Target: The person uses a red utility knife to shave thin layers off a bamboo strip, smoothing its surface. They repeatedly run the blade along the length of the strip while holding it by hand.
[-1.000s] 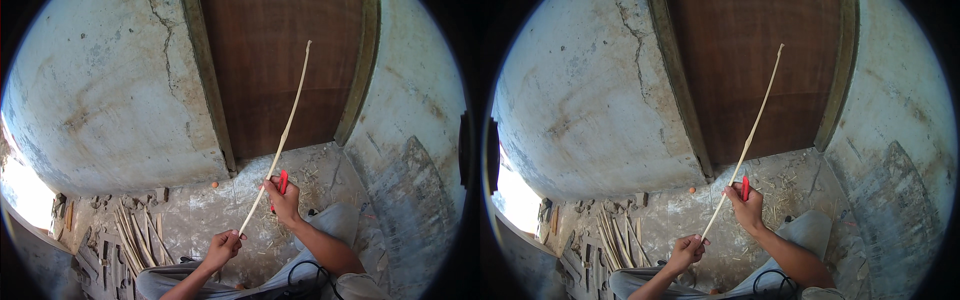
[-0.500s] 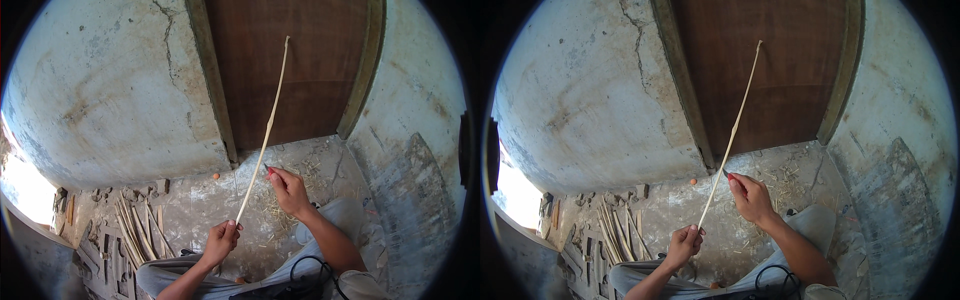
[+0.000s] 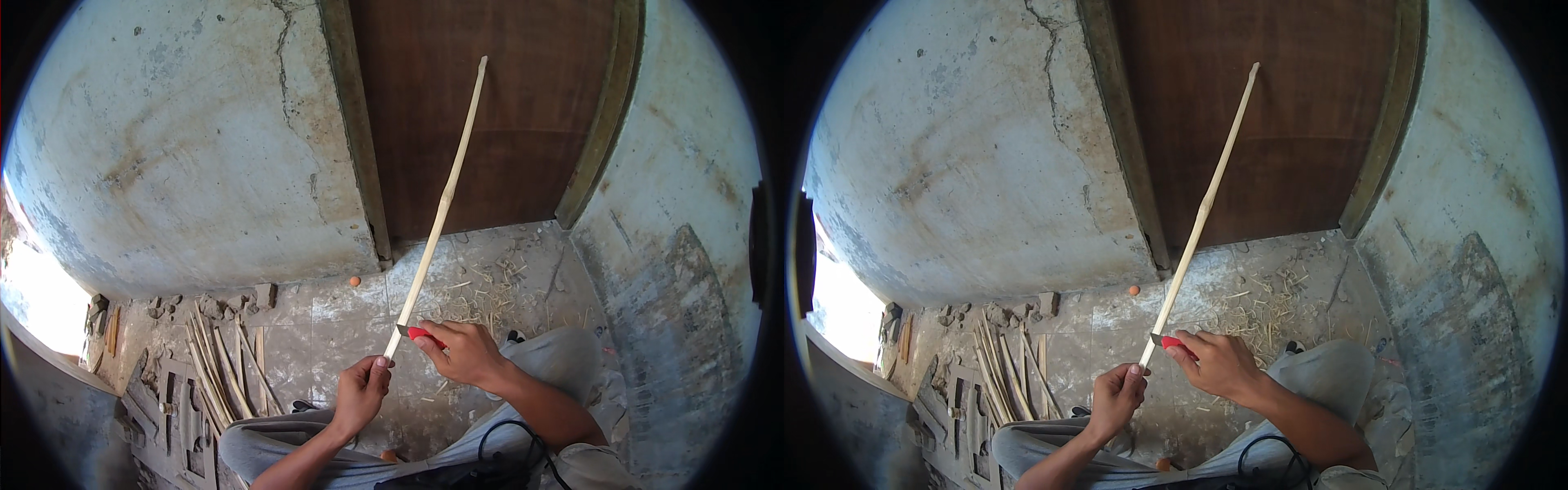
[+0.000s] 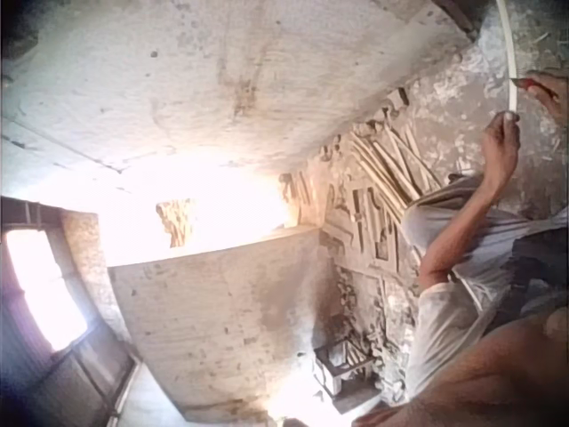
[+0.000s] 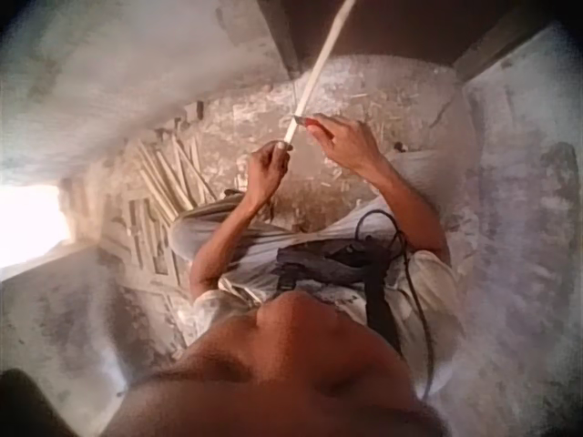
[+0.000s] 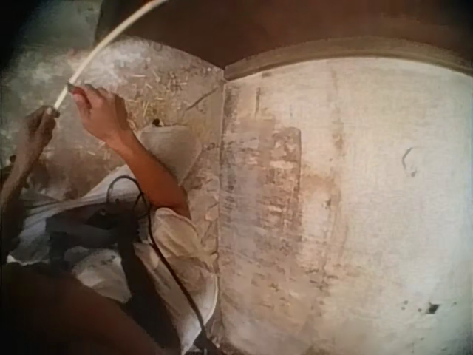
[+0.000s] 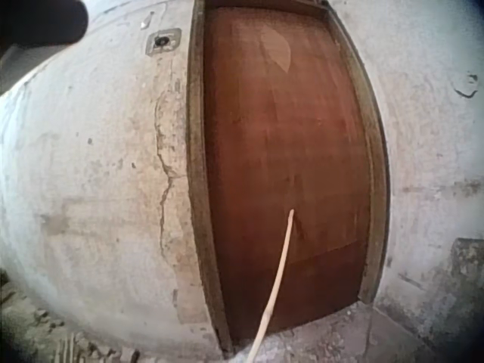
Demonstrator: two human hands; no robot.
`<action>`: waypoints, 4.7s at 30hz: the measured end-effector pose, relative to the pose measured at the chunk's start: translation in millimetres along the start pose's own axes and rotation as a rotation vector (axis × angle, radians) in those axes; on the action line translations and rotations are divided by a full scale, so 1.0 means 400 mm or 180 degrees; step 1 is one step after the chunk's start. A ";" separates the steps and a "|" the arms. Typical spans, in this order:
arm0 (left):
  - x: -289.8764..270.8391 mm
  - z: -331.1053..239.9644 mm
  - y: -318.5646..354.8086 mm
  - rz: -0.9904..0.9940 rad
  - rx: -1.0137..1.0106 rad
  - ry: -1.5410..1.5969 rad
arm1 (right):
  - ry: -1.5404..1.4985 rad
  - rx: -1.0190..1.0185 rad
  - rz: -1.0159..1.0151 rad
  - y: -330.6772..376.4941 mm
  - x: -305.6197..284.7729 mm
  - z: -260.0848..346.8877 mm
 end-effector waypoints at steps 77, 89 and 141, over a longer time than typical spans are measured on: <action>-0.014 -0.097 0.068 0.0070 0.0448 -0.2006 | 0.1600 0.0603 -0.1917 -0.055 -0.214 -0.164; -0.068 -0.120 0.046 -0.0084 0.0474 -0.2153 | 0.0498 0.0549 -0.1966 -0.056 -0.201 -0.169; -0.084 -0.114 0.033 0.0121 0.0090 -0.2152 | -0.1239 0.1977 -0.1434 -0.048 -0.163 -0.283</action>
Point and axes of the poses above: each hand's wrist, its own y-axis away from the middle knuckle, its own x-axis out of the palm, z = x × y, the point moved 1 cm from there along -y, towards the middle knuckle, and after that the axes turned 3 degrees about z, right-handed, at the moved point
